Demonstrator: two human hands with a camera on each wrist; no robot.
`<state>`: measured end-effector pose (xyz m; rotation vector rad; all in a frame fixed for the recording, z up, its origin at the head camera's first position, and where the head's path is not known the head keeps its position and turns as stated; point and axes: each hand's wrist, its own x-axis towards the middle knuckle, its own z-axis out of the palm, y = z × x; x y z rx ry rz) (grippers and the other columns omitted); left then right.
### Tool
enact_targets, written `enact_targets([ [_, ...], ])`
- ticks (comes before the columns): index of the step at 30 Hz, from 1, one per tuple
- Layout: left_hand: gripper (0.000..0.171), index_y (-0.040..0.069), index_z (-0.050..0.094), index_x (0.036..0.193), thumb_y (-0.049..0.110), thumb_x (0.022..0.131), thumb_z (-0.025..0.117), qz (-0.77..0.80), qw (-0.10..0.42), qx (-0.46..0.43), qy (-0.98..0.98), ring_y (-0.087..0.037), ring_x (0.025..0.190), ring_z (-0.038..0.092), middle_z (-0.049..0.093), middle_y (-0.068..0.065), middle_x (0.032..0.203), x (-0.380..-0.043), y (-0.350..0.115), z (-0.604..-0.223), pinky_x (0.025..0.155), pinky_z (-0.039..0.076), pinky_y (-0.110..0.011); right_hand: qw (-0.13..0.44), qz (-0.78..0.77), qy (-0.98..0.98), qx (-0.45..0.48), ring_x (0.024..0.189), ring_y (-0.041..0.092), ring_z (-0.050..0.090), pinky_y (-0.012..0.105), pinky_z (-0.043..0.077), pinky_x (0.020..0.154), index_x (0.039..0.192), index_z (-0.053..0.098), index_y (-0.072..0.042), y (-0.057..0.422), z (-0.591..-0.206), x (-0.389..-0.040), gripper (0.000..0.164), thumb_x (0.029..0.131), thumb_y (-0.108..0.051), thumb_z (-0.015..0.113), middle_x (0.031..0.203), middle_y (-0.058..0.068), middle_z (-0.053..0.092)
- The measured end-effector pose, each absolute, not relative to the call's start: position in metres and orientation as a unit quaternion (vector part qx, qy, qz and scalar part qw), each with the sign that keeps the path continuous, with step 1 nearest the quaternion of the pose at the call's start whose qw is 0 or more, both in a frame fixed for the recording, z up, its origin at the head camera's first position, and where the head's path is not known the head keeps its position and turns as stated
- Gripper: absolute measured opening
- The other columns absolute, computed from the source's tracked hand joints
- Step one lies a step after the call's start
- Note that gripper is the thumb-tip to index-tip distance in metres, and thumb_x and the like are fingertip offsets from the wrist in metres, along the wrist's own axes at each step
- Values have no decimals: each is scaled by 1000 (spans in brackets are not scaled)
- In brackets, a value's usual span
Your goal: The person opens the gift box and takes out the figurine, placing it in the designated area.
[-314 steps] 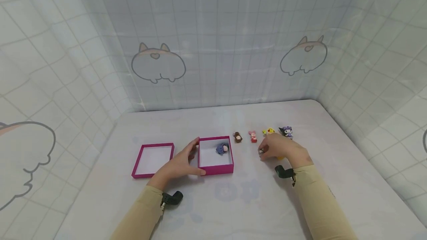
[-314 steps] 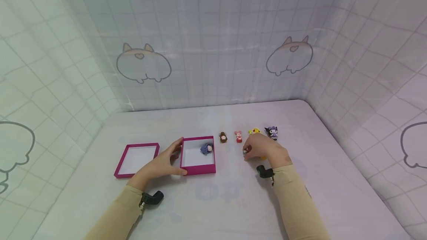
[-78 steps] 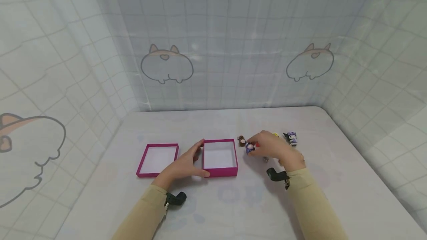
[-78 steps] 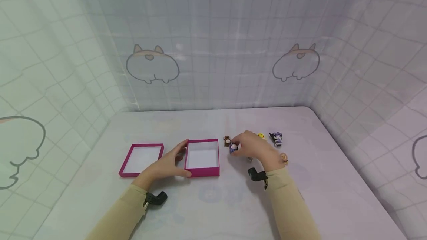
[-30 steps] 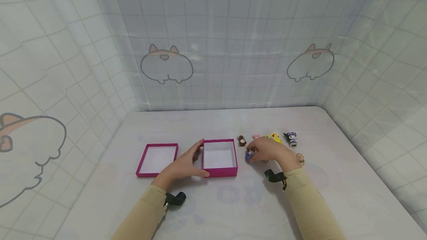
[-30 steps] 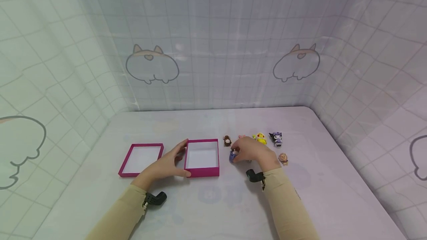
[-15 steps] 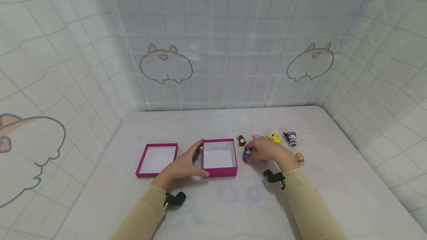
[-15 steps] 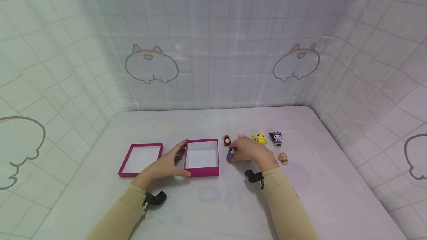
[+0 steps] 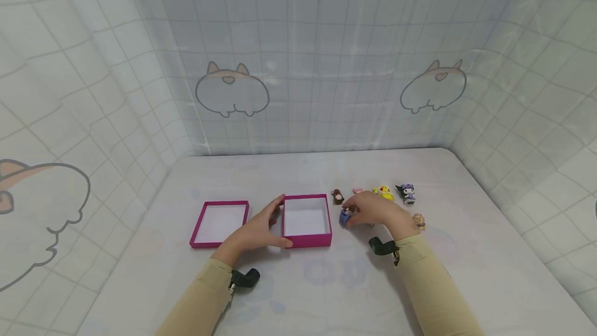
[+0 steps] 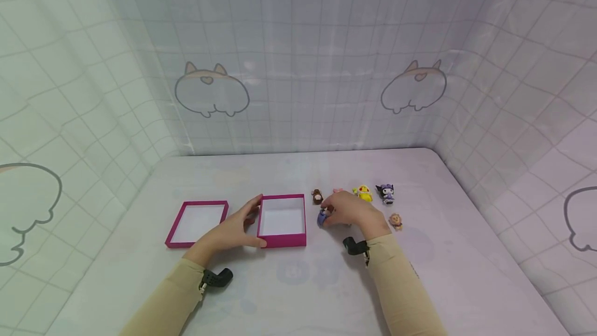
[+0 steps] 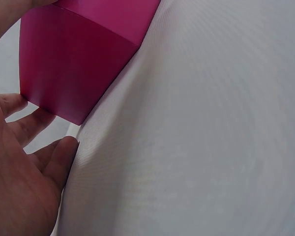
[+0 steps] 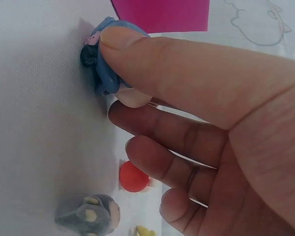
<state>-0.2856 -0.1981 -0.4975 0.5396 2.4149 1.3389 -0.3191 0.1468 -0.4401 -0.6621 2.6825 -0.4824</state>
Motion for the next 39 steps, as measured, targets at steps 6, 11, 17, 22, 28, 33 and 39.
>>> enact_targets([
  [6,125,38,13,157,54,61,91,471,162,190,846,-20,140,36,24,7,158,-286,-198,-499,111,37,-38,173,-173,943,-226,79,12,58,28,54,70,119,72,-12,147,-440,-319,43,81,-26,84,99,-3,66],
  [11,125,37,12,158,54,62,91,470,160,193,846,-19,140,35,24,7,158,-286,-197,-499,111,37,-37,177,-175,942,-226,78,12,59,29,54,70,121,71,-12,147,-440,-319,44,81,-27,84,101,-2,67],
  [17,126,33,13,159,53,62,91,473,161,194,844,-19,140,34,24,7,158,-286,-197,-500,111,37,-37,174,-174,942,-228,79,11,58,28,54,70,120,71,-13,148,-441,-319,43,81,-26,83,100,-3,67],
  [22,126,30,12,159,52,63,91,475,161,195,843,-19,141,34,24,6,158,-285,-197,-499,111,36,-37,177,-171,943,-225,79,11,58,28,54,69,122,71,-13,149,-441,-319,44,82,-26,83,101,-3,67],
  [28,127,28,12,160,52,63,91,474,161,194,844,-20,141,33,24,5,159,-286,-197,-499,111,36,-38,182,-174,943,-217,79,11,59,28,54,69,124,70,-13,149,-439,-318,46,82,-27,83,103,-3,67],
  [33,127,30,13,159,52,62,91,473,160,191,845,-21,141,34,24,6,158,-285,-197,-498,111,36,-39,178,-177,943,-221,82,11,59,30,55,71,125,69,-11,150,-436,-317,47,83,-26,82,105,-2,67],
  [39,127,30,12,159,52,62,91,473,163,189,845,-21,141,33,24,6,158,-285,-197,-498,111,37,-39,175,-173,943,-222,84,11,60,30,55,74,125,69,-12,151,-436,-318,46,83,-27,81,105,-3,67],
])
